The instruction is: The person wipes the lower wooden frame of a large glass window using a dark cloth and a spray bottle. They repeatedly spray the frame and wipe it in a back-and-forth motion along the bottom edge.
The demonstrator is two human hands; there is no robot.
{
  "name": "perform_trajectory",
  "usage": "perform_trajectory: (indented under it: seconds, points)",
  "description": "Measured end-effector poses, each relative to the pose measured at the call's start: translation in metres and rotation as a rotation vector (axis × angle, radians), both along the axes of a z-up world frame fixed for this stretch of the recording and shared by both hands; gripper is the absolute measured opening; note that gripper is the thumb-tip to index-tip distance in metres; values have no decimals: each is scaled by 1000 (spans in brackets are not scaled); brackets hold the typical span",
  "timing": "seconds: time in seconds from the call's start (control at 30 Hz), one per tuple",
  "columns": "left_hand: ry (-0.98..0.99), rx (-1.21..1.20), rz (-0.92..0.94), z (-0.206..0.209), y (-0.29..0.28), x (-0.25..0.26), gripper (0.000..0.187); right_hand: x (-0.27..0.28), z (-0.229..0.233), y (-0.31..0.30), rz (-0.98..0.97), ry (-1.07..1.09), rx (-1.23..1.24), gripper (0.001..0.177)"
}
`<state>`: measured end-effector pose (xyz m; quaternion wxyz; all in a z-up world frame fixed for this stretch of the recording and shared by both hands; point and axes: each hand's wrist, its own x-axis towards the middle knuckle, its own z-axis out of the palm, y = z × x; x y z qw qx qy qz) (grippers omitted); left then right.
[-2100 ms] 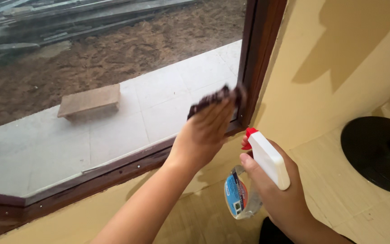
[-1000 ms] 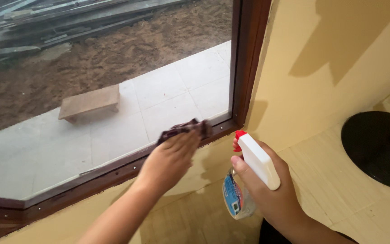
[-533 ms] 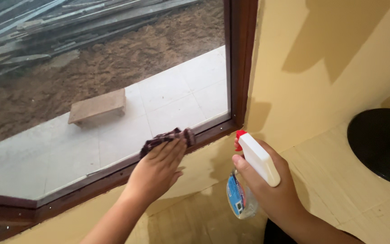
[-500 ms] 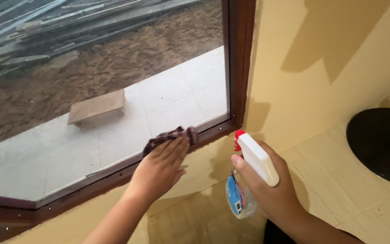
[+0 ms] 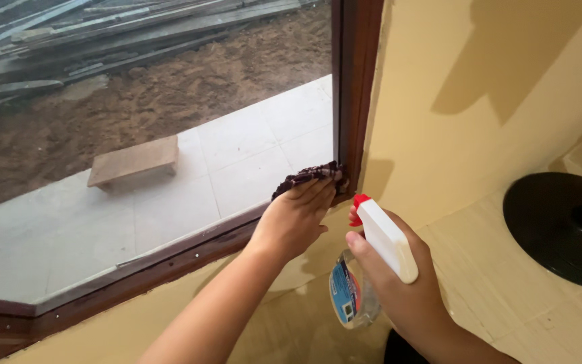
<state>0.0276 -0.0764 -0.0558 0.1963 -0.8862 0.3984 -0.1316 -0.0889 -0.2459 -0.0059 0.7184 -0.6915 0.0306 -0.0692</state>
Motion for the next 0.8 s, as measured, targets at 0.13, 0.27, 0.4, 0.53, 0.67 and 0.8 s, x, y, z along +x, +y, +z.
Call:
perform_trajectory:
  seconds: [0.13,0.27,0.4,0.53,0.67,0.8]
  points:
    - [-119,221,-44,47,8,0,77,-3,-4,1,31,38,57,42]
    - [-288,71,-35,101,22,7,70,-2,-15,2,4,45,45,38]
    - [-346,-86,-18,118,38,-2,68,0,-18,-8,-13,49,-19,40]
    - [-289,167,75,82,43,-10,73,2,-17,-10,-42,44,-1,39]
    - [-111,259,-13,32,66,-24,66,4,-15,-9,-62,43,-6,43]
    - [-143,98,-41,31,96,-30,64,3,-13,-3,-57,106,25,43]
